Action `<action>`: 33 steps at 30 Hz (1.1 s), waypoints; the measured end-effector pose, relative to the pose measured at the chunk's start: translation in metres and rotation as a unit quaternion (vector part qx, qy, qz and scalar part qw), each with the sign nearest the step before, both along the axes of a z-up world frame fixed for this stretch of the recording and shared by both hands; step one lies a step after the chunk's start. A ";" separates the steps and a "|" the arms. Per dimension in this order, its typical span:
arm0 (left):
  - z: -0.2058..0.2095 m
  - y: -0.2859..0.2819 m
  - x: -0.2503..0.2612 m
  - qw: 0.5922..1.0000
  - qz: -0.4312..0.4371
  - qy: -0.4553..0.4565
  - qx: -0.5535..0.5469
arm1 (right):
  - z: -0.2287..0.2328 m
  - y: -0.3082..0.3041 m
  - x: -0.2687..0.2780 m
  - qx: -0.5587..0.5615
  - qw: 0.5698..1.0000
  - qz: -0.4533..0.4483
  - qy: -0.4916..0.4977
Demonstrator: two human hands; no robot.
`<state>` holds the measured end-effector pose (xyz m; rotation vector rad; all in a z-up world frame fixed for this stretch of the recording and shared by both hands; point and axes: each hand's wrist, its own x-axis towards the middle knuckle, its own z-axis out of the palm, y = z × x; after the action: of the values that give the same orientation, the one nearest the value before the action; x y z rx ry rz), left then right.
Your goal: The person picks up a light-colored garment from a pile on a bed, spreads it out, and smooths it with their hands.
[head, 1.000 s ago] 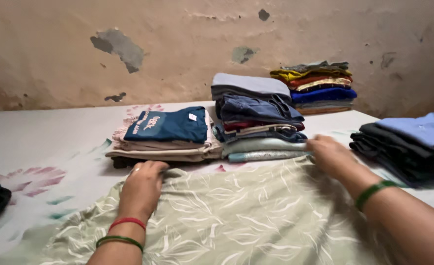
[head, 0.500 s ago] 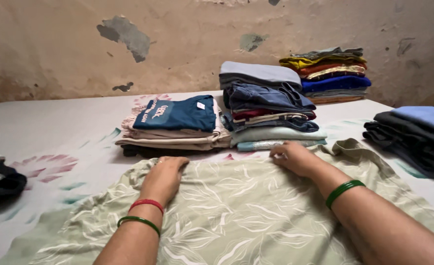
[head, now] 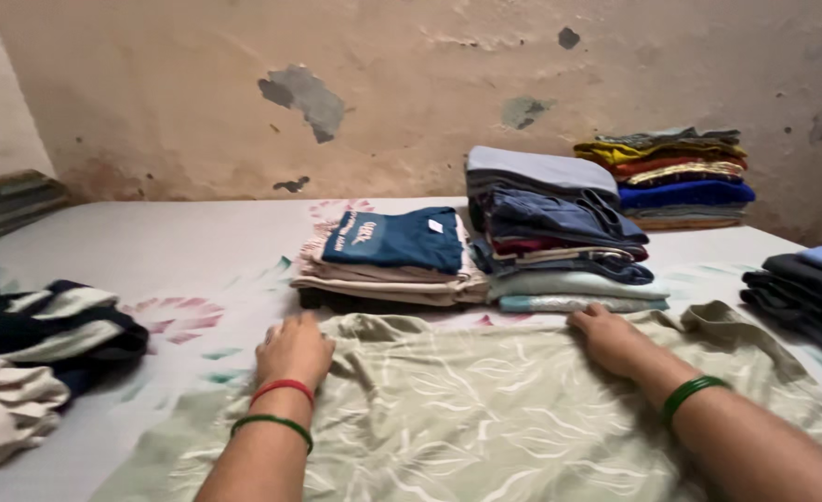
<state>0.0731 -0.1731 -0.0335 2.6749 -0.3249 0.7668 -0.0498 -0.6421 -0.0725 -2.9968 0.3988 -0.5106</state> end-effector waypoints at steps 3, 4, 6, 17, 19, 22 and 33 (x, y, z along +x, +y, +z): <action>-0.002 0.038 -0.006 0.985 0.021 0.171 0.005 | 0.019 0.021 0.014 -0.094 0.989 -0.032 0.108; -0.008 0.043 -0.013 0.991 0.002 0.131 -0.008 | 0.030 0.035 0.022 -0.142 0.974 -0.066 0.164; -0.014 0.048 -0.018 0.995 -0.018 0.094 -0.017 | 0.038 0.080 0.045 -0.116 0.993 0.010 -0.007; -0.027 0.055 0.015 0.965 -0.054 0.191 -0.174 | 0.032 0.241 0.094 0.189 0.962 0.167 -0.103; -0.032 0.053 0.020 0.968 -0.050 0.157 -0.189 | 0.045 0.239 0.074 0.101 0.870 0.456 -0.159; -0.030 0.053 0.022 0.968 -0.048 0.150 -0.195 | 0.040 0.245 0.015 0.240 0.879 0.404 0.081; -0.042 0.059 0.038 0.931 -0.156 0.152 -0.292 | 0.058 0.276 0.088 0.149 0.974 0.147 -0.090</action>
<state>0.1113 -0.1137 -0.0760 2.0634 -0.3610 0.2800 0.0381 -0.3657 -0.0145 -2.6292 0.0132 -0.6222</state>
